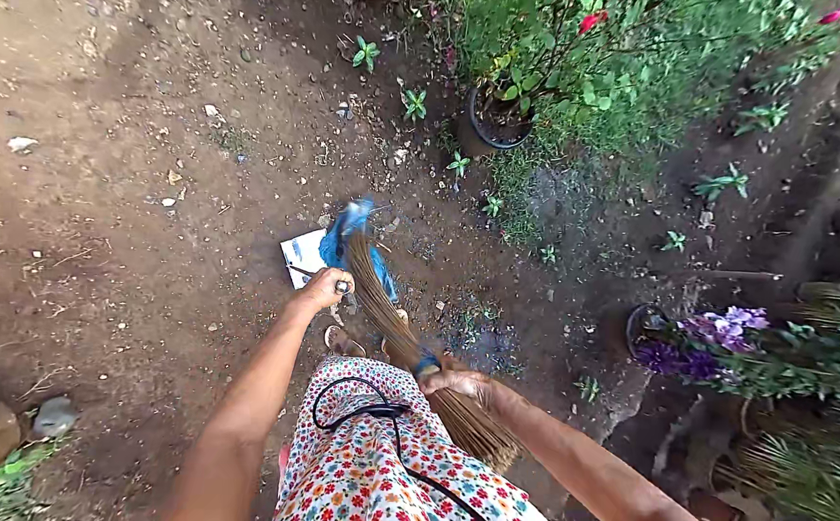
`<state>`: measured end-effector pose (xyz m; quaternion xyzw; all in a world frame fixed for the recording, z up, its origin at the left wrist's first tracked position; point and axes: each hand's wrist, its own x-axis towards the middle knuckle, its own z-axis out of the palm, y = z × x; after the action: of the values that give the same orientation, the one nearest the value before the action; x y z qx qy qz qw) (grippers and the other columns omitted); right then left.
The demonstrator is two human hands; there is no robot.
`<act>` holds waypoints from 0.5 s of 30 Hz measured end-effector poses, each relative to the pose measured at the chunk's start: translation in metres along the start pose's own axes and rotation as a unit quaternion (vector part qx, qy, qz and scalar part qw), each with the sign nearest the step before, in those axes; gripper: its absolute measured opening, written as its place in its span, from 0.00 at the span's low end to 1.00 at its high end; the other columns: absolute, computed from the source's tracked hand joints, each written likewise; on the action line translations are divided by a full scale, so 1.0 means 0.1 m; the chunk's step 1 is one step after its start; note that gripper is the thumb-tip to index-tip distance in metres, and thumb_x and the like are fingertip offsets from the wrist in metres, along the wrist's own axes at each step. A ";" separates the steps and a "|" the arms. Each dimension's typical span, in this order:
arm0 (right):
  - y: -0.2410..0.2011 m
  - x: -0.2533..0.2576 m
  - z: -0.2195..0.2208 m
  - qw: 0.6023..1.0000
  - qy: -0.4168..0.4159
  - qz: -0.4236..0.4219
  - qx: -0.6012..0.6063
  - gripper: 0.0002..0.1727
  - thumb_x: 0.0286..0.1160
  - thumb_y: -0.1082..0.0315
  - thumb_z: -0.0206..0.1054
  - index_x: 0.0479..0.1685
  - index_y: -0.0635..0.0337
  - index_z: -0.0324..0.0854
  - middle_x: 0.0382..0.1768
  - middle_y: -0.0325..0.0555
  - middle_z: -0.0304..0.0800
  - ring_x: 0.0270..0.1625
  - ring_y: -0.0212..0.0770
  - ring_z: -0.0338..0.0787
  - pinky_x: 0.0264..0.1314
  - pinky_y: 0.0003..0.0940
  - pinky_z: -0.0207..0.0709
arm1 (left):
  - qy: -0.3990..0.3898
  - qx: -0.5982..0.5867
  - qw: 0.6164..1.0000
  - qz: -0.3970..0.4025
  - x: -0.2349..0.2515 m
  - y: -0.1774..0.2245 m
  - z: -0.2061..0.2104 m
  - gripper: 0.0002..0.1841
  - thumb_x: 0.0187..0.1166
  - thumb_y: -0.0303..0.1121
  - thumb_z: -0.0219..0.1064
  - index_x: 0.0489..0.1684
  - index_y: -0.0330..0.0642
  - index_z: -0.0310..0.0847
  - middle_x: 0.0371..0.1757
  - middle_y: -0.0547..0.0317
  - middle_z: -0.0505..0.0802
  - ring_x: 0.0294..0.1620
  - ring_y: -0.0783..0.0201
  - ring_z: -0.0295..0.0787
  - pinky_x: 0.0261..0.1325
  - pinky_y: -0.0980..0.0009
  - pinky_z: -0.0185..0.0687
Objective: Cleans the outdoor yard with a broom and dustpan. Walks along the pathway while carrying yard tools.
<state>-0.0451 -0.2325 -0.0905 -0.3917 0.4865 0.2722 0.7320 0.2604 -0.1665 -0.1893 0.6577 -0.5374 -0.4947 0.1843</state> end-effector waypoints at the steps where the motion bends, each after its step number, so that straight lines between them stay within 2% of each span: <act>1: -0.02 -0.02 -0.04 0.999 -0.012 0.009 -0.043 0.50 0.56 0.74 0.76 0.86 0.62 0.54 0.53 0.53 0.84 0.46 0.41 0.89 0.52 0.39 0.85 | 0.018 -0.010 1.000 0.000 0.02 -0.03 -0.01 0.11 0.72 0.12 0.63 0.45 0.26 0.90 0.52 0.32 0.93 0.60 0.36 0.89 0.71 0.42 0.75; 3: -0.05 0.01 -0.07 0.995 -0.034 0.027 -0.089 0.57 0.54 0.72 0.78 0.90 0.59 0.46 0.55 0.56 0.83 0.45 0.43 0.90 0.51 0.42 0.87 | 0.132 -0.073 0.988 -0.030 -0.01 -0.06 0.01 0.11 0.76 0.14 0.62 0.47 0.23 0.90 0.53 0.30 0.93 0.62 0.35 0.89 0.74 0.42 0.73; 4: -0.06 0.07 -0.08 0.994 -0.040 0.035 -0.093 0.57 0.55 0.72 0.78 0.90 0.59 0.46 0.54 0.56 0.84 0.43 0.43 0.90 0.50 0.42 0.87 | 0.236 -0.127 0.962 -0.055 -0.01 -0.08 0.06 0.10 0.79 0.16 0.61 0.49 0.22 0.89 0.55 0.30 0.93 0.64 0.38 0.89 0.76 0.45 0.74; 5: -0.07 0.15 -0.08 0.994 -0.044 0.040 -0.089 0.55 0.56 0.72 0.78 0.89 0.59 0.48 0.53 0.55 0.84 0.42 0.42 0.90 0.49 0.42 0.87 | 0.357 -0.186 0.913 -0.073 0.01 -0.10 0.13 0.10 0.81 0.19 0.63 0.50 0.20 0.87 0.55 0.31 0.93 0.62 0.43 0.90 0.75 0.50 0.77; 6: -0.09 0.24 -0.07 0.995 -0.044 0.041 -0.082 0.51 0.56 0.72 0.77 0.86 0.60 0.52 0.50 0.53 0.85 0.40 0.41 0.89 0.48 0.41 0.86 | 0.444 -0.233 0.861 -0.090 0.03 -0.11 0.18 0.11 0.82 0.23 0.63 0.53 0.21 0.86 0.55 0.34 0.92 0.61 0.50 0.89 0.72 0.56 0.78; 8: -0.12 0.38 -0.05 0.993 -0.035 0.043 -0.106 0.45 0.56 0.72 0.76 0.80 0.62 0.59 0.46 0.52 0.86 0.40 0.41 0.90 0.47 0.40 0.87 | 0.511 -0.282 0.808 -0.076 0.04 -0.11 0.21 0.12 0.82 0.25 0.66 0.54 0.22 0.84 0.55 0.37 0.92 0.58 0.59 0.88 0.68 0.64 0.79; 10: -0.20 0.38 0.01 0.984 -0.024 0.048 -0.170 0.50 0.58 0.73 0.78 0.87 0.63 0.54 0.57 0.59 0.84 0.52 0.47 0.89 0.59 0.46 0.84 | 0.560 -0.335 0.756 -0.052 0.08 -0.16 0.12 0.12 0.77 0.23 0.69 0.51 0.21 0.85 0.48 0.44 0.93 0.48 0.72 0.86 0.60 0.75 0.80; 11: -0.24 0.34 0.04 0.981 -0.020 0.050 -0.185 0.54 0.59 0.74 0.80 0.91 0.64 0.49 0.66 0.65 0.81 0.62 0.52 0.86 0.69 0.51 0.79 | 0.592 -0.357 0.721 -0.048 0.08 -0.19 0.03 0.11 0.75 0.24 0.71 0.46 0.22 0.86 0.42 0.49 0.93 0.43 0.76 0.86 0.56 0.77 0.81; 12: -0.27 0.28 0.07 0.981 -0.016 0.051 -0.188 0.55 0.59 0.74 0.80 0.91 0.64 0.48 0.68 0.66 0.80 0.64 0.53 0.85 0.71 0.52 0.78 | 0.631 -0.370 0.680 -0.046 0.09 -0.23 -0.08 0.08 0.73 0.25 0.74 0.36 0.26 0.86 0.33 0.58 0.92 0.36 0.80 0.85 0.49 0.79 0.81; 13: -0.30 0.22 0.08 0.981 -0.007 0.050 -0.189 0.55 0.56 0.73 0.80 0.90 0.64 0.49 0.64 0.63 0.82 0.59 0.51 0.88 0.65 0.50 0.82 | 0.660 -0.384 0.645 -0.038 0.08 -0.25 -0.21 0.07 0.72 0.27 0.75 0.28 0.34 0.84 0.26 0.68 0.88 0.30 0.83 0.82 0.44 0.80 0.81; 15: -0.41 0.05 0.12 0.982 -0.001 0.054 -0.180 0.56 0.51 0.70 0.80 0.88 0.65 0.50 0.54 0.58 0.85 0.45 0.45 0.91 0.52 0.46 0.87 | 0.684 -0.430 0.589 -0.028 -0.07 -0.26 -0.44 0.11 0.73 0.28 0.74 0.22 0.47 0.79 0.22 0.78 0.84 0.26 0.83 0.80 0.38 0.80 0.81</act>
<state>-0.0055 -0.2450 -0.0797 -0.4898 0.4495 0.3945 0.6343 0.3120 -0.1643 -0.1864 0.6615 0.0405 -0.0773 0.7449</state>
